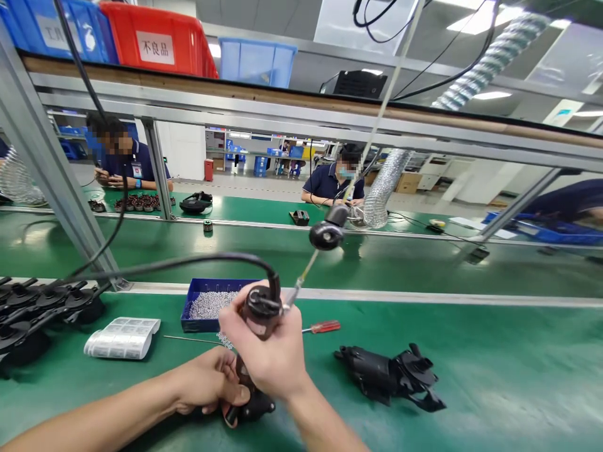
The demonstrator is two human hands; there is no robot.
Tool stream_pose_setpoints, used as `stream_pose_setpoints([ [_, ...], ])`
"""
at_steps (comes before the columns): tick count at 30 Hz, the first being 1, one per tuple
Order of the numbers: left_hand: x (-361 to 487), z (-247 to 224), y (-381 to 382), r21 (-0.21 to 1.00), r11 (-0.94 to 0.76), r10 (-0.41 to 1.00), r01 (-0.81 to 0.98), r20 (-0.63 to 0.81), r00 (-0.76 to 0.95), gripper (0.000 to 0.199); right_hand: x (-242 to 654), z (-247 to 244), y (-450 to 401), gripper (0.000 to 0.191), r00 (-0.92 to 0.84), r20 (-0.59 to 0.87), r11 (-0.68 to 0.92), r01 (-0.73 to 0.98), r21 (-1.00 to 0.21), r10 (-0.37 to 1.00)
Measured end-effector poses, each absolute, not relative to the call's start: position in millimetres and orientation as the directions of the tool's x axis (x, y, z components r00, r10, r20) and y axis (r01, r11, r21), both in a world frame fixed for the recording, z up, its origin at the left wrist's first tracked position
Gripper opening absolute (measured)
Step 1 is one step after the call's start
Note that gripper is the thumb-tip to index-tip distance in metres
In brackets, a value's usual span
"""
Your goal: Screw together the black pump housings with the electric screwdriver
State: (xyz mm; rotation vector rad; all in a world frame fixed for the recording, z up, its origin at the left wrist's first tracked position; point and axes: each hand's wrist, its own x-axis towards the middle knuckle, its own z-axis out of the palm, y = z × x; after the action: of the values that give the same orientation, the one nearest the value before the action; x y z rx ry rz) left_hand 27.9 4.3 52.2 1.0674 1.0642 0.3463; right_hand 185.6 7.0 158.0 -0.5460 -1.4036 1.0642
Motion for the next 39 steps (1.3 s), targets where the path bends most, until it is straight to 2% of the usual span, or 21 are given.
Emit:
stream_pose_setpoints([
  [2,27,54,4,0.829,0.500,0.684,0.250,-0.555,0.473,0.038,176,159,4,0.014,0.023,0.514,0.513,-0.121,-0.850,0.858],
  [4,26,56,4,0.825,0.493,0.691,0.277,-0.564,0.452,0.037,171,157,2,0.015,0.039,0.544,0.545,-0.071,-0.835,0.838],
  [7,25,58,4,0.815,0.462,0.685,0.348,-0.578,0.444,0.032,171,150,2,0.016,-0.032,0.585,0.577,-0.124,-0.807,0.811],
  [10,24,59,5,0.816,0.442,0.675,0.371,-0.576,0.461,0.031,175,150,5,0.016,-0.074,0.568,0.545,-0.207,-0.813,0.820],
  [17,26,53,3,0.849,0.446,0.694,0.285,-0.529,0.488,0.031,178,160,8,0.019,-0.153,0.492,0.422,-0.340,-0.840,0.857],
  [21,30,50,1,0.883,0.426,0.728,0.200,-0.465,0.503,0.037,180,158,8,0.020,-0.286,0.507,0.397,-0.364,-0.842,0.813],
  [23,29,54,-1,0.887,0.398,0.719,0.235,-0.461,0.520,0.042,184,157,8,0.018,-0.313,0.536,0.423,-0.363,-0.830,0.784],
  [25,25,63,-2,0.885,0.294,0.743,0.362,-0.450,0.496,0.044,189,158,7,0.016,-0.288,0.565,0.445,-0.389,-0.807,0.773],
  [27,20,75,-3,0.847,0.109,0.816,0.520,-0.375,0.441,0.045,196,160,7,0.015,-0.242,0.575,0.440,-0.441,-0.782,0.781],
  [29,13,86,0,0.769,-0.049,0.844,0.637,-0.309,0.438,0.035,204,164,8,0.014,-0.192,0.579,0.454,-0.449,-0.770,0.792],
  [30,11,88,3,0.726,-0.121,0.846,0.677,-0.281,0.452,0.030,207,166,9,0.014,-0.176,0.578,0.469,-0.422,-0.776,0.797],
  [32,7,86,10,0.620,-0.230,0.871,0.750,-0.212,0.443,0.037,212,168,10,0.016,-0.161,0.567,0.495,-0.337,-0.801,0.808],
  [35,8,70,23,0.460,-0.280,0.927,0.843,-0.097,0.361,0.033,212,169,13,0.019,-0.163,0.543,0.504,-0.227,-0.833,0.823],
  [39,17,48,35,0.438,-0.289,0.921,0.851,-0.117,0.373,0.031,209,170,13,0.018,-0.188,0.527,0.499,-0.178,-0.848,0.829],
])
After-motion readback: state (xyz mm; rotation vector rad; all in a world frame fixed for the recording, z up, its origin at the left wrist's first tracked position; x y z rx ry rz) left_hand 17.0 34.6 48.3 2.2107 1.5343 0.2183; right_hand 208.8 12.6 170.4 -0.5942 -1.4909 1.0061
